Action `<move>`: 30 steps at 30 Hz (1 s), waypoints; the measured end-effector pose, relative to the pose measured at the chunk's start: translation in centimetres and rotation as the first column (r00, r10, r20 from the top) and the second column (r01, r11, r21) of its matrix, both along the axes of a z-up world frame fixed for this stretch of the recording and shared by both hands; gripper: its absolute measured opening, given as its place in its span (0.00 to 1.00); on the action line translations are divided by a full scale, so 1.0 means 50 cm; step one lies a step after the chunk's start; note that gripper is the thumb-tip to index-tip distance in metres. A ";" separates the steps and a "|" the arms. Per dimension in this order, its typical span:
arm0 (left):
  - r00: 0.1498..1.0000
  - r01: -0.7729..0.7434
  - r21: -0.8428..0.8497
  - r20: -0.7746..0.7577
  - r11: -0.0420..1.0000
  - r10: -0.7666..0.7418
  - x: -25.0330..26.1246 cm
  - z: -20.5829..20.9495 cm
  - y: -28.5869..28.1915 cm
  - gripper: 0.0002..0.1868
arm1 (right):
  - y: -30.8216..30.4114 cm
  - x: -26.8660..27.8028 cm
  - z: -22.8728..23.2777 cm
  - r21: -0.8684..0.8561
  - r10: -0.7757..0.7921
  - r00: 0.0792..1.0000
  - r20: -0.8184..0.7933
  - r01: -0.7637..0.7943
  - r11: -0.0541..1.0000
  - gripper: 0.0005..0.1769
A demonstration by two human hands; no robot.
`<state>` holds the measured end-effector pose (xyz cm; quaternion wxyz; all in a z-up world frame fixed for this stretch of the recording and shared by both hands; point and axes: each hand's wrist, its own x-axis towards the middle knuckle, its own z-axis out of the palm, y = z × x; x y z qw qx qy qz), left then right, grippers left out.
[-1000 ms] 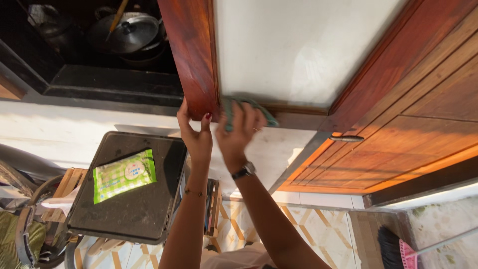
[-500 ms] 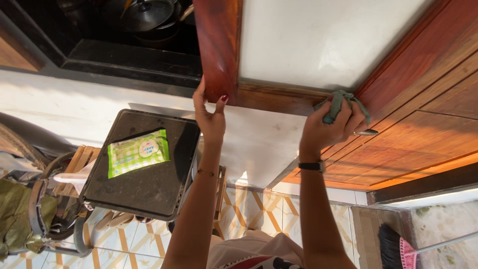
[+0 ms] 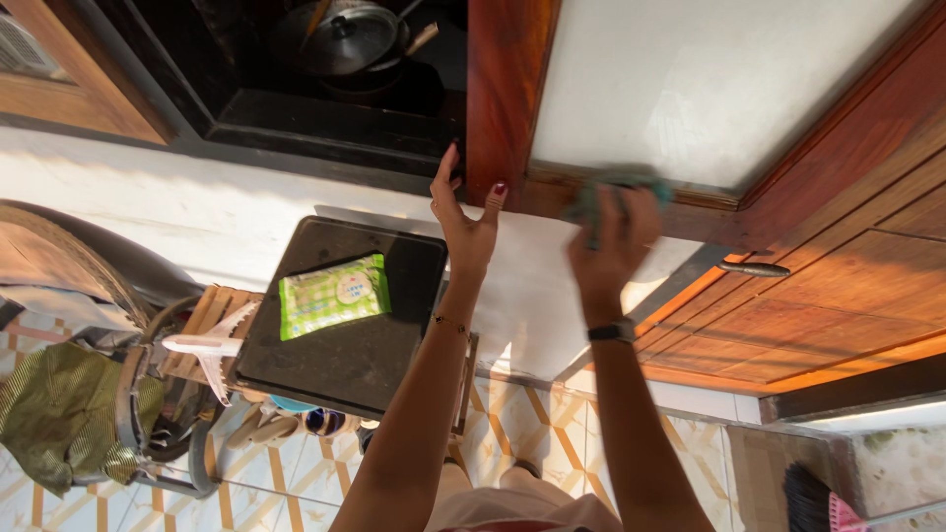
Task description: The person wipes the wooden frame of a window with a cloth. They systematically clean the vertical and horizontal sections of the frame, moving from the lower parts to the upper parts and back down.
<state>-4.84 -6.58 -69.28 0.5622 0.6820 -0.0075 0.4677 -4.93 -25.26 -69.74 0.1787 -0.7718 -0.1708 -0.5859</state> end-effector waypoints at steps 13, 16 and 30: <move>0.970 0.231 0.189 -0.120 0.954 -0.211 0.046 0.009 0.026 0.42 | 0.127 0.016 -0.006 0.302 -0.164 0.986 -0.026 0.164 0.939 0.25; 0.975 0.213 0.214 -0.112 0.953 -0.193 0.038 0.012 0.034 0.40 | 0.203 -0.010 -0.017 0.130 0.026 0.997 -0.066 -0.017 0.991 0.27; 0.963 0.149 0.217 -0.252 0.965 -0.092 -0.018 0.057 0.032 0.45 | -0.209 -0.019 0.014 -0.136 -0.152 0.988 -0.027 0.147 0.980 0.25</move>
